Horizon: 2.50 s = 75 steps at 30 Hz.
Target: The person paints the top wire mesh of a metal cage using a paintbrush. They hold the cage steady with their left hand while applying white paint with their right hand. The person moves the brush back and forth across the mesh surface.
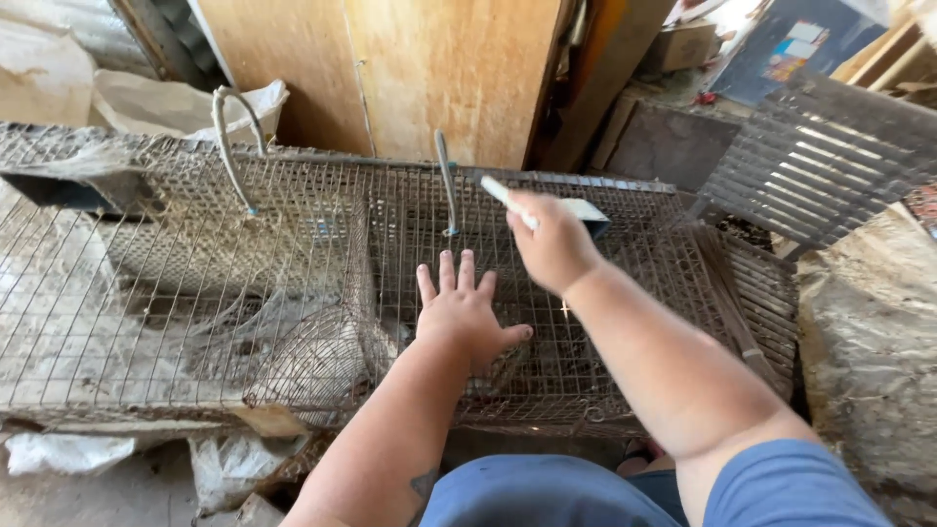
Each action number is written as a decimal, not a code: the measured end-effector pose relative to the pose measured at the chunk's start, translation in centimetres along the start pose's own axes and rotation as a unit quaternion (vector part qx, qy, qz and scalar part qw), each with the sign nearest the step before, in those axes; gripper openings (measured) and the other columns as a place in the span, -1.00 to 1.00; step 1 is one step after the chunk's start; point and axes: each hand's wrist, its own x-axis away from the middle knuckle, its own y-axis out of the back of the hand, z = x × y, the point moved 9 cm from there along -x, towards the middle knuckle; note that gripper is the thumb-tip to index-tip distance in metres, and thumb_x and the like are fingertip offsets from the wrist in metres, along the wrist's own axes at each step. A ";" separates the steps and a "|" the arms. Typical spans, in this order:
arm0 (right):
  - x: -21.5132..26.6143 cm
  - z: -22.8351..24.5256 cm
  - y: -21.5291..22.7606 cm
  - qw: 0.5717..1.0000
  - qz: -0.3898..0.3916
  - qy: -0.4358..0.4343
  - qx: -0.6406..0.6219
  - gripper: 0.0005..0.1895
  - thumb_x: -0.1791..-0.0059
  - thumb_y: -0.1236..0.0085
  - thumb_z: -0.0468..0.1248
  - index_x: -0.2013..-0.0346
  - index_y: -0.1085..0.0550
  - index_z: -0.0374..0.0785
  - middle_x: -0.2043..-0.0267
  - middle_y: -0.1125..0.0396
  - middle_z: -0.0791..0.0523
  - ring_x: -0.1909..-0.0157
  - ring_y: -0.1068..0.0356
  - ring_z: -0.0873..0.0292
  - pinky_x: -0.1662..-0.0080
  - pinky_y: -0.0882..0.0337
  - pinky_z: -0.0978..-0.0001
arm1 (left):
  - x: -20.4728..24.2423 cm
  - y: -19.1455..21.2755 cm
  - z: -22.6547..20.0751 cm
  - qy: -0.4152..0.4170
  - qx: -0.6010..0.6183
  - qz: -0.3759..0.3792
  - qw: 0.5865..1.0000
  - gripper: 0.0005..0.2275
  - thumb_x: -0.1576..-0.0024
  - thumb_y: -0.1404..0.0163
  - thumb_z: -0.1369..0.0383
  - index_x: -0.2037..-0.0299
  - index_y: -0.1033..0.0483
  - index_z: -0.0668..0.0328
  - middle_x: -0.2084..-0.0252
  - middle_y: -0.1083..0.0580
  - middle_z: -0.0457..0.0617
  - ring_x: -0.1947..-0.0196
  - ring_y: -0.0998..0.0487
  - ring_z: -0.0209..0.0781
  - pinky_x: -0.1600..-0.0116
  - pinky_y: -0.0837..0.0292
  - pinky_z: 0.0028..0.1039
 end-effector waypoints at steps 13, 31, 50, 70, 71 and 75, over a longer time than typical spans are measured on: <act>10.8 -4.0 -5.5 0.969 -0.054 0.198 0.136 -0.62 0.05 -0.15 -0.22 -0.07 -0.52 0.08 0.13 -0.47 0.19 -0.04 -0.45 0.13 -0.08 -0.27 0.22 | -2.1 -1.4 0.7 0.026 -0.027 -0.032 0.999 -0.16 -0.18 0.22 -0.17 -0.59 0.34 -0.06 -0.63 0.27 0.04 -0.61 0.39 0.15 -0.55 0.55 0.19; 11.5 -2.5 -0.1 0.904 0.349 -0.155 0.194 -0.16 -0.09 0.47 0.36 -0.56 0.08 0.03 -0.63 0.34 -0.03 -0.64 0.47 -0.10 -0.50 0.43 -0.07 | -2.3 -1.9 0.7 -0.020 0.001 -0.096 0.995 -0.39 -0.31 0.51 -0.11 -0.58 0.26 -0.30 -0.61 0.11 -0.03 -0.60 0.17 0.05 -0.58 0.45 0.08; 11.7 -2.5 -0.7 0.883 0.402 -0.169 0.175 -0.18 -0.11 0.48 0.31 -0.59 0.22 0.07 -0.65 0.50 0.00 -0.64 0.54 -0.10 -0.49 0.49 -0.21 | -3.9 2.5 4.1 -0.012 0.374 -0.285 0.883 -0.69 -0.30 0.06 0.13 -0.19 -0.52 -0.12 0.22 -0.57 -0.04 0.25 -0.60 -0.12 0.12 -0.55 -0.30; 11.7 -2.6 -0.7 0.872 0.427 -0.170 0.169 -0.18 -0.11 0.52 0.29 -0.58 0.22 0.05 -0.65 0.53 0.00 -0.64 0.59 -0.11 -0.48 0.52 -0.22 | -15.6 13.8 1.7 -0.011 -0.218 -0.230 0.948 -0.60 -0.33 0.42 0.21 -0.27 -0.28 0.20 -0.20 -0.42 0.04 -0.23 -0.45 0.00 -0.24 -0.37 -0.17; 11.7 -2.5 -0.7 0.872 0.428 -0.171 0.166 -0.18 -0.11 0.51 0.30 -0.58 0.22 0.04 -0.64 0.52 0.00 -0.64 0.59 -0.11 -0.48 0.52 -0.21 | -15.9 13.5 1.5 -0.022 -0.265 -0.221 0.938 -0.60 -0.33 0.41 0.24 -0.29 -0.26 0.21 -0.23 -0.40 0.04 -0.26 -0.43 -0.01 -0.26 -0.35 -0.17; 11.7 -2.7 -0.8 0.870 0.432 -0.172 0.166 -0.17 -0.10 0.51 0.31 -0.58 0.21 0.04 -0.64 0.54 0.00 -0.64 0.59 -0.11 -0.48 0.53 -0.20 | -17.7 12.8 1.8 -0.059 -0.401 -0.189 0.894 -0.59 -0.33 0.38 0.32 -0.36 -0.19 0.25 -0.32 -0.34 0.04 -0.33 -0.37 -0.02 -0.33 -0.29 -0.19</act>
